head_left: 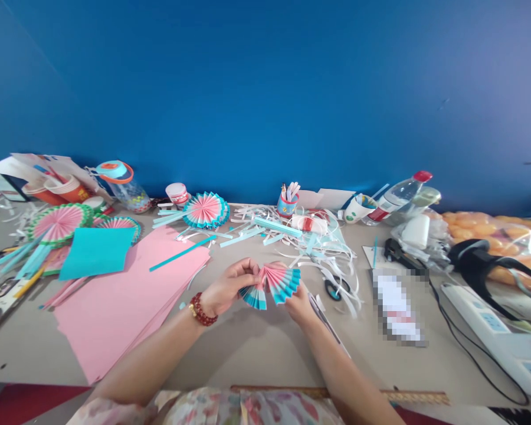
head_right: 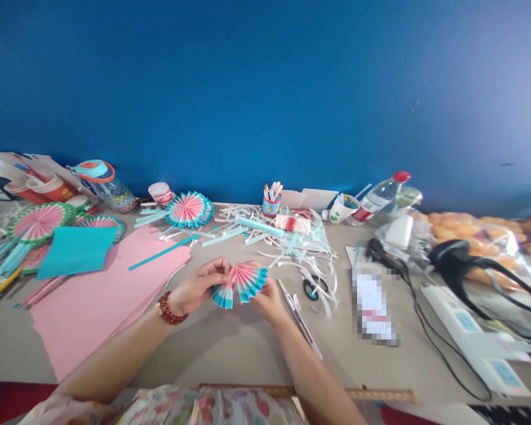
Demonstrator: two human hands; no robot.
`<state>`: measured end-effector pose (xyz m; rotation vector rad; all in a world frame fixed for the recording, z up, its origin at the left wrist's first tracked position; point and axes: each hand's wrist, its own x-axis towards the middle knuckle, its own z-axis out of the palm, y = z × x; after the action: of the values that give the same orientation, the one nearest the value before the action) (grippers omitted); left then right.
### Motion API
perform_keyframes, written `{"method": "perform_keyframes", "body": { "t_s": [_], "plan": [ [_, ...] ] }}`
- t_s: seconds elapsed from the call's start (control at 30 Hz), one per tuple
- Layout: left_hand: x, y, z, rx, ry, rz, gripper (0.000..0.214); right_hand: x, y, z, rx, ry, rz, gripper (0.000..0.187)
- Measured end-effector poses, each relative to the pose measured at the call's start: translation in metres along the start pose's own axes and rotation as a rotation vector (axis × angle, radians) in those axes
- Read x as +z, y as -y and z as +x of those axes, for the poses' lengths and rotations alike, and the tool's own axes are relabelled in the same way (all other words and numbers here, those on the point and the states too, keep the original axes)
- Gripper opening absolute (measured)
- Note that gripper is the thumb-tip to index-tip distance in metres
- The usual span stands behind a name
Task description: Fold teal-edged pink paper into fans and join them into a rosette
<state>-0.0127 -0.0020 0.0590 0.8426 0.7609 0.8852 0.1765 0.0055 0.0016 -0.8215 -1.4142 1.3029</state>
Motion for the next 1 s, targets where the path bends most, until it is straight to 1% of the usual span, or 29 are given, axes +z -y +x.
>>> {"method": "perform_keyframes", "body": {
  "t_s": [0.07,0.17,0.27,0.4,0.47,0.6,0.67,0.83,1.0],
  "plan": [
    [0.002,-0.001,0.0,0.018,0.024,-0.004,0.021,0.003,-0.003,0.0,0.057,-0.031,0.02,0.032],
    [0.005,-0.002,-0.001,0.05,0.062,-0.004,0.019,0.007,-0.006,-0.001,0.121,-0.058,0.115,0.031],
    [0.004,0.0,-0.001,0.025,0.052,-0.004,0.019,0.009,-0.004,-0.002,0.07,-0.05,0.169,0.03],
    [0.0,0.004,0.0,-0.007,0.021,-0.02,0.02,0.009,0.004,-0.001,-0.032,-0.037,0.039,0.035],
    [0.0,0.005,0.0,-0.006,0.029,-0.025,0.019,0.01,0.008,0.001,-0.057,-0.045,-0.022,0.032],
    [0.003,0.004,0.0,-0.018,0.04,-0.018,0.02,0.013,0.016,0.003,-0.068,-0.063,-0.073,0.02],
    [0.007,0.003,-0.001,-0.016,0.062,-0.016,0.02,0.014,0.019,0.003,-0.048,-0.071,-0.084,0.016],
    [0.013,0.003,-0.001,0.002,0.088,0.007,0.022,0.016,0.019,0.0,0.002,-0.118,-0.042,0.019],
    [0.009,0.005,0.0,0.022,0.084,0.094,0.024,0.017,0.021,0.002,-0.013,-0.086,0.048,0.018]
  ]
}}
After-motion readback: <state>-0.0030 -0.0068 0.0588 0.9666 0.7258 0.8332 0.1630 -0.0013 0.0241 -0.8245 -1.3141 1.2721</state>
